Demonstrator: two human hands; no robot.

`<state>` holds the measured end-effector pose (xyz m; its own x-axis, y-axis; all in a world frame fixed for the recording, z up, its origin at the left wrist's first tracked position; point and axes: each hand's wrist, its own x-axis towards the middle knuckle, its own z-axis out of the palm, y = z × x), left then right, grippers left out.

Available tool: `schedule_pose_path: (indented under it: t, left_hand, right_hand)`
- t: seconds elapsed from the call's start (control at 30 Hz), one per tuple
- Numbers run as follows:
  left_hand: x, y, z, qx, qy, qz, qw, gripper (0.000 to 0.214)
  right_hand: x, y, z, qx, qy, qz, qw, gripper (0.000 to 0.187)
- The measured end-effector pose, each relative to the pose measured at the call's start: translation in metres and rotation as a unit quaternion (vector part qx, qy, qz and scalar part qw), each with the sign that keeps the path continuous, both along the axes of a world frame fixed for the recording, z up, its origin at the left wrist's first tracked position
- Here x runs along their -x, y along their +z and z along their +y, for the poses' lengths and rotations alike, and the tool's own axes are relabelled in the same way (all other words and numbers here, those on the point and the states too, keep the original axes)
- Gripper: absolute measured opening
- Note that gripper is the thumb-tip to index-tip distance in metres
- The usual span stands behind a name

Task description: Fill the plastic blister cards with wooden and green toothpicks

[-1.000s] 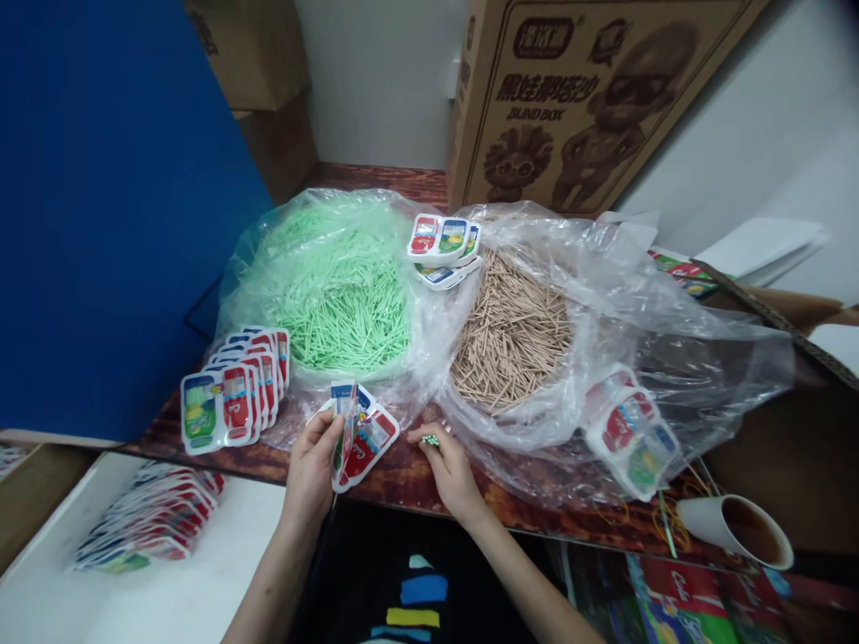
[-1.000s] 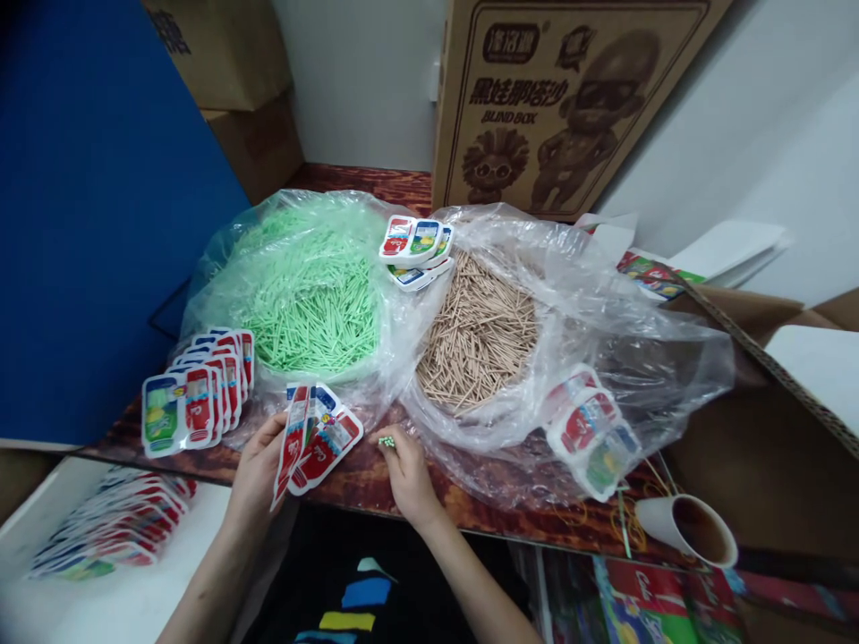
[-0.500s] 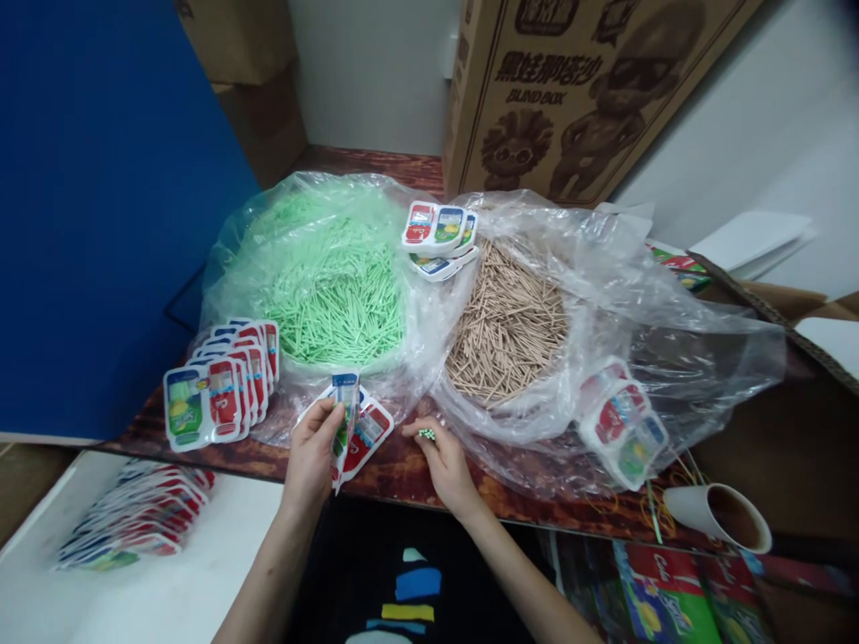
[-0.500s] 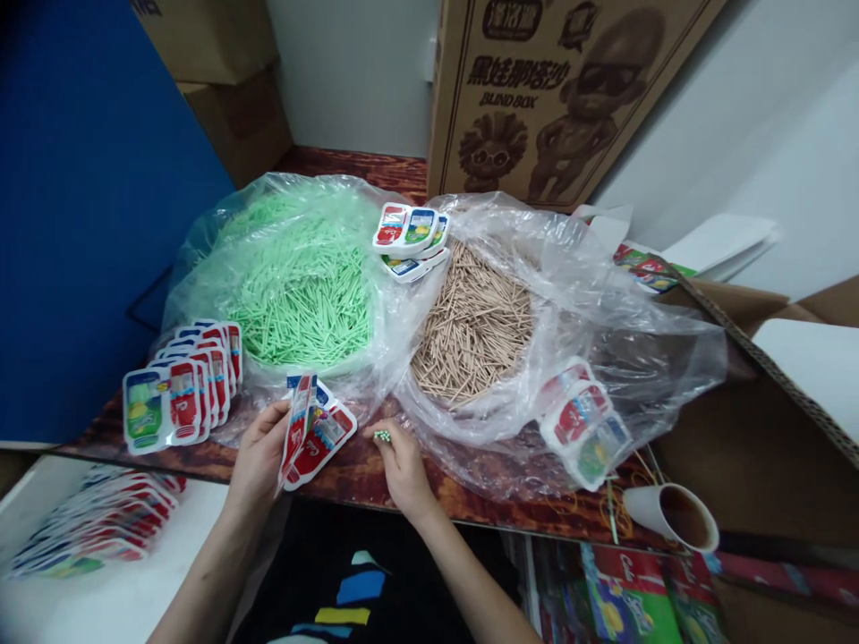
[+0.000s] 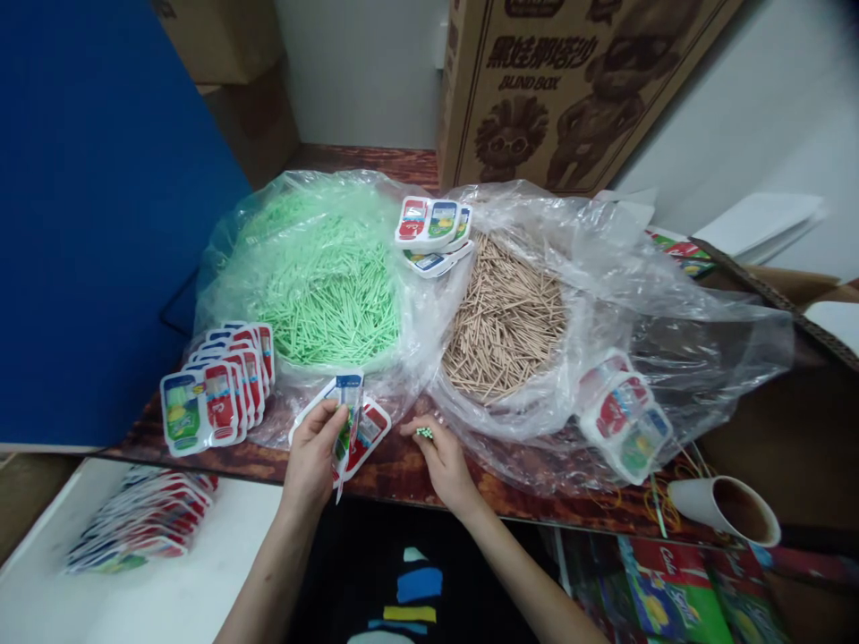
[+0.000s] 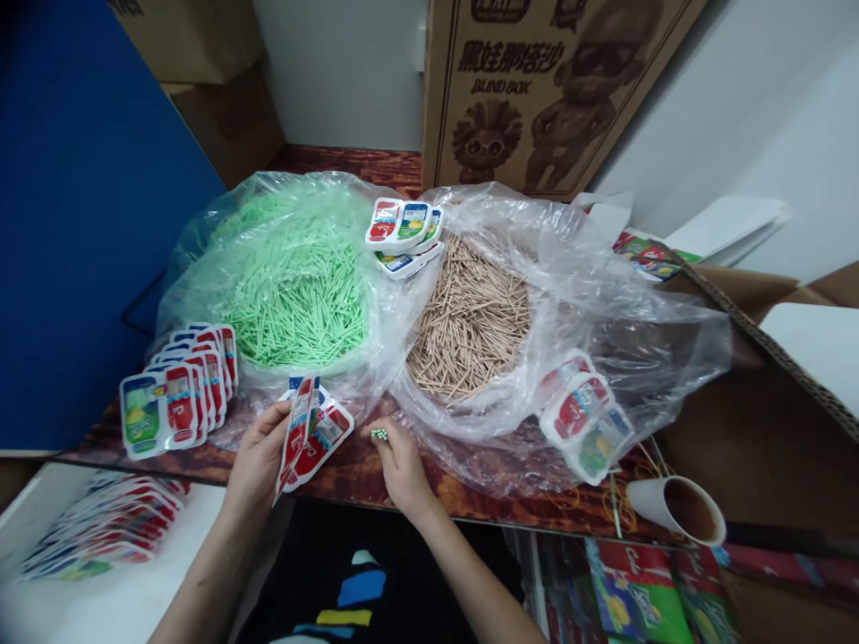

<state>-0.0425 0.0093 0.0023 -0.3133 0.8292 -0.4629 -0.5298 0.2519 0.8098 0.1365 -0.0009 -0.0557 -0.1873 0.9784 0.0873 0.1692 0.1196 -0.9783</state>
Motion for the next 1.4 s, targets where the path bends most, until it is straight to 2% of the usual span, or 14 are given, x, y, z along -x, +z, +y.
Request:
schedule_pose_path:
  t: [0.37,0.5,0.6,0.67,0.77,0.83,0.87,0.97,1.03,1.07,1.17,1.3,1.4]
  left_hand:
    - [0.001,0.011,-0.006,0.017,-0.016,-0.01,1.0,0.04]
    - [0.008,0.0,-0.012,0.027,-0.101,0.011,0.994,0.037]
    - [0.015,-0.015,-0.019,0.005,-0.162,0.087,0.983,0.028]
    - [0.019,-0.02,-0.023,-0.018,-0.193,0.15,0.97,0.021]
    - [0.019,-0.02,-0.025,-0.068,-0.248,0.238,0.937,0.013]
    - [0.016,-0.016,-0.025,-0.099,-0.287,0.275,0.912,0.011]
    - [0.013,-0.015,-0.024,-0.11,-0.303,0.284,0.903,0.011]
    - [0.004,-0.012,-0.021,-0.128,-0.335,0.29,0.887,0.012]
    - [-0.001,-0.012,-0.02,-0.134,-0.344,0.286,0.885,0.013]
    - [-0.003,-0.013,-0.019,-0.138,-0.345,0.279,0.886,0.013]
    - [-0.008,-0.015,-0.018,-0.149,-0.332,0.252,0.896,0.014]
    - [-0.012,-0.021,-0.017,-0.176,-0.293,0.227,0.912,0.012]
    - [-0.018,-0.027,-0.016,-0.167,-0.254,0.188,0.934,0.009]
  right_hand:
    - [0.0,-0.001,0.001,0.004,0.005,-0.002,1.0,0.02]
    - [0.001,-0.003,0.0,0.006,0.002,-0.009,1.0,0.02]
    - [0.001,-0.006,0.0,0.011,0.0,-0.007,1.0,0.02]
    - [0.001,-0.005,0.002,0.026,-0.003,0.012,1.0,0.02]
    - [-0.002,0.006,0.008,0.076,-0.023,0.072,0.994,0.016]
    - [-0.006,0.02,0.017,0.13,-0.043,0.158,0.978,0.014]
    - [-0.008,0.028,0.023,0.162,-0.05,0.22,0.961,0.013]
    - [-0.011,0.052,0.038,0.246,-0.044,0.401,0.881,0.015]
    - [-0.01,0.066,0.043,0.282,-0.025,0.456,0.844,0.018]
    - [-0.009,0.07,0.043,0.292,-0.017,0.461,0.838,0.019]
    - [-0.004,0.079,0.037,0.3,-0.001,0.425,0.854,0.017]
    - [-0.006,0.087,0.025,0.295,0.084,0.293,0.906,0.017]
    - [-0.017,0.098,0.021,0.217,0.116,0.129,0.961,0.038]
